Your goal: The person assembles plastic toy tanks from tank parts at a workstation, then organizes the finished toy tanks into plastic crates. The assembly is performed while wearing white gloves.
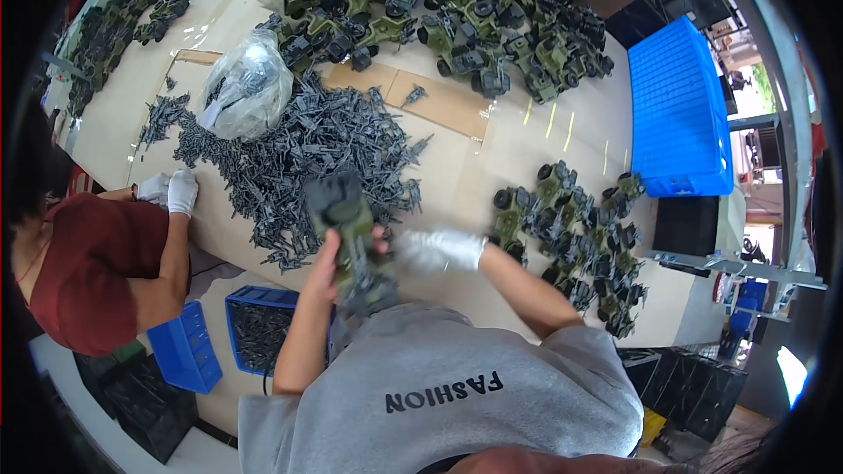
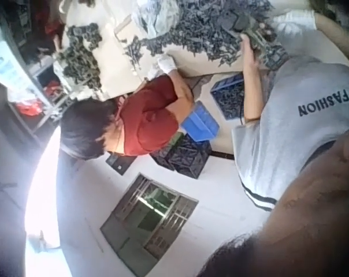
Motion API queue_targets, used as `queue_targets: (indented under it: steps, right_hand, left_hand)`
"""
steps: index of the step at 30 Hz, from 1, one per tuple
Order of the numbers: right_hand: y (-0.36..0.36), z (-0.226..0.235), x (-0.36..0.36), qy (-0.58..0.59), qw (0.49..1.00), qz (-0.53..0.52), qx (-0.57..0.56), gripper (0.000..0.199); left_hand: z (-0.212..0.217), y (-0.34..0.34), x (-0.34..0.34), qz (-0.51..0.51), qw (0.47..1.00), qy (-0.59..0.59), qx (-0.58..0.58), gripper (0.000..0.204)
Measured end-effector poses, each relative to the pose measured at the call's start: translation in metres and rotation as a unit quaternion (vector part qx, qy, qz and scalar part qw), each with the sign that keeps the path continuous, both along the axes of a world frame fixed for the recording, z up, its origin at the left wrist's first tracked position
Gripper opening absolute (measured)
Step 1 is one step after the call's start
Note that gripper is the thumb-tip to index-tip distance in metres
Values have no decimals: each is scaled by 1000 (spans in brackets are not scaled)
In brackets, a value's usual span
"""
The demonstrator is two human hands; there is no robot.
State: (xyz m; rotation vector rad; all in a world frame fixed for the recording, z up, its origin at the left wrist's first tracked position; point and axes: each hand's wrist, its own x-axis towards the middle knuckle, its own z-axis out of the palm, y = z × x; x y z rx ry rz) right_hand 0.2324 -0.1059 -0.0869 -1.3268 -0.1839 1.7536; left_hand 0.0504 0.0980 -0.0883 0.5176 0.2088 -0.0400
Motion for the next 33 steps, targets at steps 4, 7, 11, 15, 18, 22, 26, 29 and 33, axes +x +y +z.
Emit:
queue_targets:
  steps: [4, 7, 11, 15, 18, 22, 26, 29, 33]
  right_hand:
    - [27, -71, 84, -711, 702, -19, -18, 27]
    - [55, -84, 128, -784, 620, 22, 2, 17]
    - [56, -93, 131, -813, 548, 194, -23, 17]
    - [19, -70, 96, -752, 633, 97, -158, 23]
    - [-19, -91, 84, -687, 698, -17, -203, 29]
    - [-9, -30, 17, -204, 934, -295, 13, 39]
    - [-12, 37, -53, -192, 959, -106, 181, 37]
    - [-39, 43, -80, -167, 962, -169, 136, 39]
    - [-58, 9, -99, -135, 936, -307, 102, 44]
  left_hand:
    - [1, 43, -115, -81, 974, 149, 151, 83]
    - [2, 46, -147, -78, 959, 225, 155, 82]
    - [-28, 23, -157, -107, 957, 249, 105, 70]
    - [32, 6, -121, -112, 970, 210, -57, 54]
    - [35, 6, -95, -202, 960, 193, 13, 50]
    - [44, -5, -61, -341, 900, 232, 141, 59]
    - [46, -17, -50, -356, 867, 264, 228, 77]
    - [45, -25, -72, -295, 897, 271, 185, 78]
    - [7, -48, -105, -78, 985, 151, 30, 57]
